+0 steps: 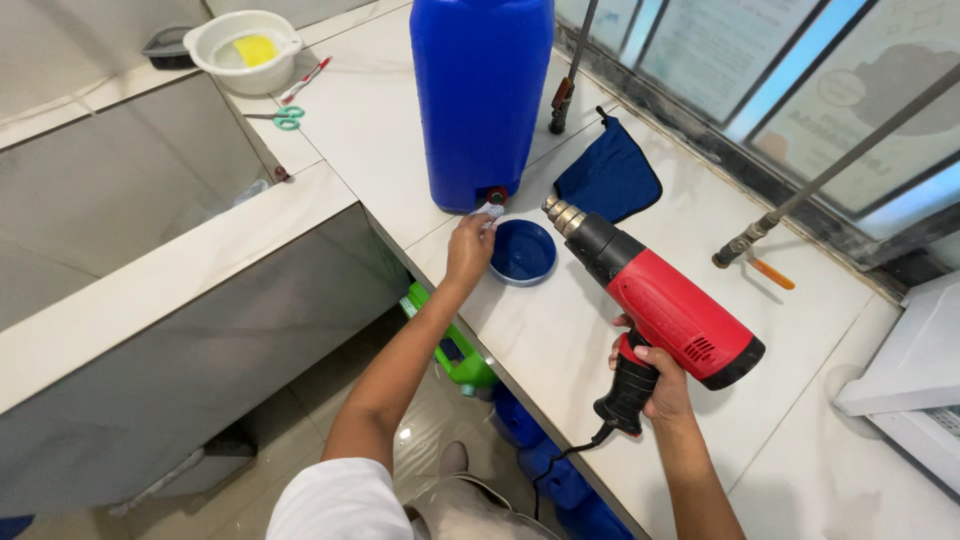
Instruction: The person cleans a blue plastic container by scrubbing it with a sponge and rinsing it under running water. They then use a heat gun to apply a seal to the container's cap and place the container among others.
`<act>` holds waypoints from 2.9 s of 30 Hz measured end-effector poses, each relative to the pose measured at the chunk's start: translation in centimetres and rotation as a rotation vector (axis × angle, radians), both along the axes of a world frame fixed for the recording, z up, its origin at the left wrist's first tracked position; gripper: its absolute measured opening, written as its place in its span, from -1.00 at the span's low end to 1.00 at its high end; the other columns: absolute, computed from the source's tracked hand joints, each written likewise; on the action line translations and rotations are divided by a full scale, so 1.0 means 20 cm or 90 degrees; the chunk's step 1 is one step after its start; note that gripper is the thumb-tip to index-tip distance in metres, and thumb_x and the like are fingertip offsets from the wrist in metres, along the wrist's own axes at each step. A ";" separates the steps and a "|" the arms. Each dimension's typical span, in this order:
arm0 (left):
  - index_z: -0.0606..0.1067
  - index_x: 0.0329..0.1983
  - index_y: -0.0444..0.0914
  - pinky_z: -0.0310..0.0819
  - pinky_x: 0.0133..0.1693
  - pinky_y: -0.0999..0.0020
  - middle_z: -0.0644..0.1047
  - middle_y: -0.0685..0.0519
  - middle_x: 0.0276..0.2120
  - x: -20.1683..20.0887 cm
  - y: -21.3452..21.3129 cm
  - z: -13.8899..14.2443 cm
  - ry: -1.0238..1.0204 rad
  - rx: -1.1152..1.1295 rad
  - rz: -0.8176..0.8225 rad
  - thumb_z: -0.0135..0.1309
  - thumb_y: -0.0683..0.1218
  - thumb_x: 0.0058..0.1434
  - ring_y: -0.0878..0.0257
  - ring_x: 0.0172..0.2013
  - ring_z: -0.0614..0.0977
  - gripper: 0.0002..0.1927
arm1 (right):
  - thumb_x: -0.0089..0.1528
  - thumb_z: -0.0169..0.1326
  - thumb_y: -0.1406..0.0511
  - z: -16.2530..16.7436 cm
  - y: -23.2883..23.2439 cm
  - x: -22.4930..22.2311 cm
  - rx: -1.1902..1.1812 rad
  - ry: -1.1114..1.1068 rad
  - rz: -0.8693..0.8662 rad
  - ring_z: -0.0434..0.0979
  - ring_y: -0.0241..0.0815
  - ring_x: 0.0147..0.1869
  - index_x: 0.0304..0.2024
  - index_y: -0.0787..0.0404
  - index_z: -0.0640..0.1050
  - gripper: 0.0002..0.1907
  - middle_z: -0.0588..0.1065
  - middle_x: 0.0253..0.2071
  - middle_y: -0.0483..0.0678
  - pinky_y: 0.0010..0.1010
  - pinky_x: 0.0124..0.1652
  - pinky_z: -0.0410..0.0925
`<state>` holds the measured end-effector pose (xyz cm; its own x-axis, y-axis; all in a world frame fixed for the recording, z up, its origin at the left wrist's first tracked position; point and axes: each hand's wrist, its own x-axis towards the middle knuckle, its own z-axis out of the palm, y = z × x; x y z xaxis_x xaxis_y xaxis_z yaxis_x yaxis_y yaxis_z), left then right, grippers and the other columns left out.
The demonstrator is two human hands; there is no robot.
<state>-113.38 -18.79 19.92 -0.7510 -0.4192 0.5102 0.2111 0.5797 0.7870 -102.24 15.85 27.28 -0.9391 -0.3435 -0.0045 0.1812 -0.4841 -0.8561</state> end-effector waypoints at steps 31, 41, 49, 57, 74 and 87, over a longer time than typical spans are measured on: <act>0.50 0.06 -0.45 0.52 -0.01 0.11 0.57 -0.32 -0.01 -0.12 -0.09 -0.22 -0.039 0.083 -0.147 -0.11 -0.12 0.37 -0.17 -0.06 0.64 -0.66 | 0.09 0.03 0.38 -0.04 -0.34 -0.15 0.129 -0.097 -0.096 0.52 -0.15 -0.31 -0.14 0.40 0.51 -0.70 0.48 -0.26 0.08 -0.35 -0.27 0.47; 0.31 0.34 -0.47 0.05 0.36 0.32 0.38 -0.20 0.33 -0.55 -0.02 -0.67 -0.148 0.566 -0.157 -0.26 0.17 0.46 0.06 0.37 0.34 -0.33 | 0.13 0.04 0.37 -0.02 -0.50 -0.20 0.158 -0.183 -0.112 0.53 -0.20 -0.36 -0.14 0.34 0.48 -0.75 0.53 -0.28 0.05 -0.37 -0.33 0.47; 0.31 0.35 -0.46 0.02 0.35 0.33 0.38 -0.13 0.32 -0.58 0.01 -0.71 -0.134 0.688 -0.158 -0.23 0.15 0.42 0.11 0.35 0.32 -0.33 | 0.15 0.06 0.39 -0.01 -0.60 -0.27 0.152 -0.183 -0.119 0.54 -0.19 -0.37 -0.07 0.37 0.44 -0.70 0.53 -0.28 0.05 -0.36 -0.35 0.47; 0.31 0.35 -0.47 0.01 0.35 0.34 0.37 -0.12 0.33 -0.56 0.03 -0.68 -0.120 0.671 -0.169 -0.24 0.22 0.41 0.13 0.35 0.32 -0.28 | 0.13 0.06 0.38 0.01 -0.59 -0.31 0.158 -0.217 -0.141 0.53 -0.18 -0.41 -0.05 0.41 0.43 -0.65 0.53 -0.31 0.08 -0.38 -0.37 0.47; 0.17 0.46 -0.34 0.03 0.40 0.20 0.24 -0.15 0.41 -0.07 -0.02 -0.40 -0.073 0.575 -0.173 -0.42 0.15 0.48 0.02 0.42 0.25 -0.36 | 0.17 0.08 0.34 -0.02 -0.53 -0.27 0.130 -0.181 -0.089 0.52 -0.19 -0.40 -0.02 0.39 0.47 -0.65 0.51 -0.36 0.06 -0.38 -0.36 0.46; 0.39 0.19 -0.35 0.39 0.10 0.31 0.47 -0.04 0.02 0.21 1.16 0.19 0.018 0.284 -0.409 -0.07 -0.17 0.41 0.15 0.03 0.49 -0.68 | 0.10 0.09 0.28 0.32 0.89 0.39 0.098 0.166 -0.341 0.53 -0.10 -0.24 0.20 0.44 0.41 -0.37 0.50 -0.25 0.12 -0.36 -0.18 0.45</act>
<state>-109.23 4.33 23.74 -0.9053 -0.0762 0.4179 0.4212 -0.0324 0.9064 -94.46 33.72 33.78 -0.9577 0.1628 0.2373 -0.2785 -0.3176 -0.9064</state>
